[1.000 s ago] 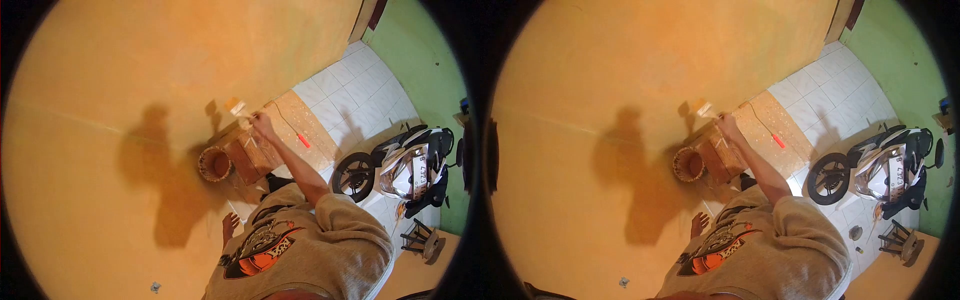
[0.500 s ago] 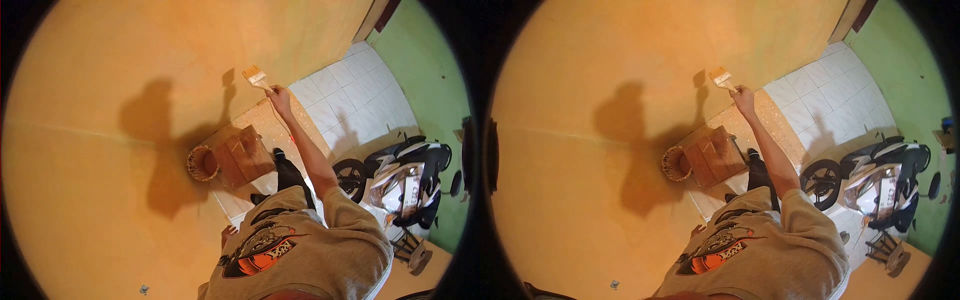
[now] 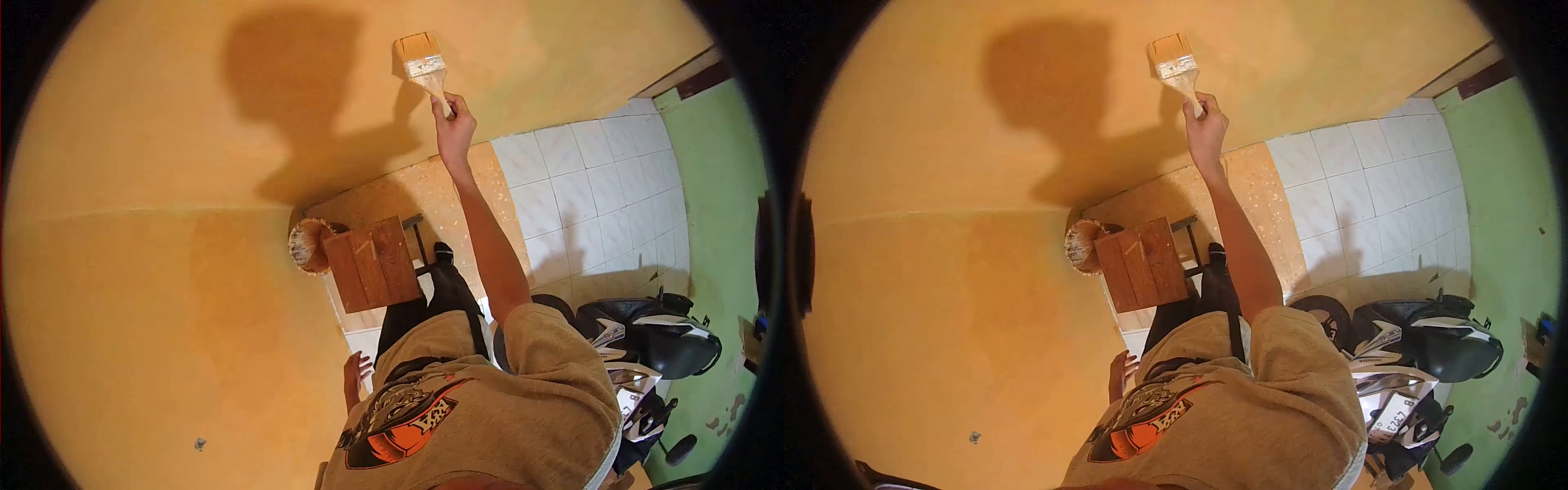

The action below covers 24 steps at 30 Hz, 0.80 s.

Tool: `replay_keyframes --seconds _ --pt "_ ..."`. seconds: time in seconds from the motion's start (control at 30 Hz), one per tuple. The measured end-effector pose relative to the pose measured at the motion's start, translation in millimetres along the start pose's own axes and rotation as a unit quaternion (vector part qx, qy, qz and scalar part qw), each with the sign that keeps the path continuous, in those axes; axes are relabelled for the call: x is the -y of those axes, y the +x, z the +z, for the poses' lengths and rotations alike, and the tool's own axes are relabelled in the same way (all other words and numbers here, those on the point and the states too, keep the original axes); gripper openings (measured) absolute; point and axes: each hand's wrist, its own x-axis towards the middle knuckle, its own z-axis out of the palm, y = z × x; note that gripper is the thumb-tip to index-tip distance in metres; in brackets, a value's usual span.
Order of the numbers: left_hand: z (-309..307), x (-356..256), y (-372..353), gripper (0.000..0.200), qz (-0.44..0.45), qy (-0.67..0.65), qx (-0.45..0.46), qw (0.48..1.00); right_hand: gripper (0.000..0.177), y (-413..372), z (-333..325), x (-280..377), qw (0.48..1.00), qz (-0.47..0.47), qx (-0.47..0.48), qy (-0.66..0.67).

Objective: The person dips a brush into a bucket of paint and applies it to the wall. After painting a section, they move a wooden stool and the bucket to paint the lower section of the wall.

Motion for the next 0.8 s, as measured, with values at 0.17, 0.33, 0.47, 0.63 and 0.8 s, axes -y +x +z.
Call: replay_keyframes --seconds 0.17,0.33,0.47,0.63,0.8 --pt "5 25 -30 0.052 -0.037 0.014 -0.008 0.999 0.022 -12 6 -61 0.996 0.065 0.049 -0.045" --pt "13 24 -39 0.058 -0.072 -0.041 -0.049 0.995 0.028 -31 2 -141 0.985 0.037 0.063 -0.156" --pt "15 41 -27 0.049 -0.032 -0.058 -0.044 0.997 0.027 -25 -8 -126 0.979 0.023 0.082 -0.186" --pt "30 44 -8 0.049 -0.022 -0.077 -0.028 0.996 0.028 13 -6 -68 0.991 0.028 0.073 -0.107" --pt "46 44 -12 0.048 -0.052 -0.067 -0.03 0.996 0.023 17 -2 29 0.999 0.019 0.026 -0.024"
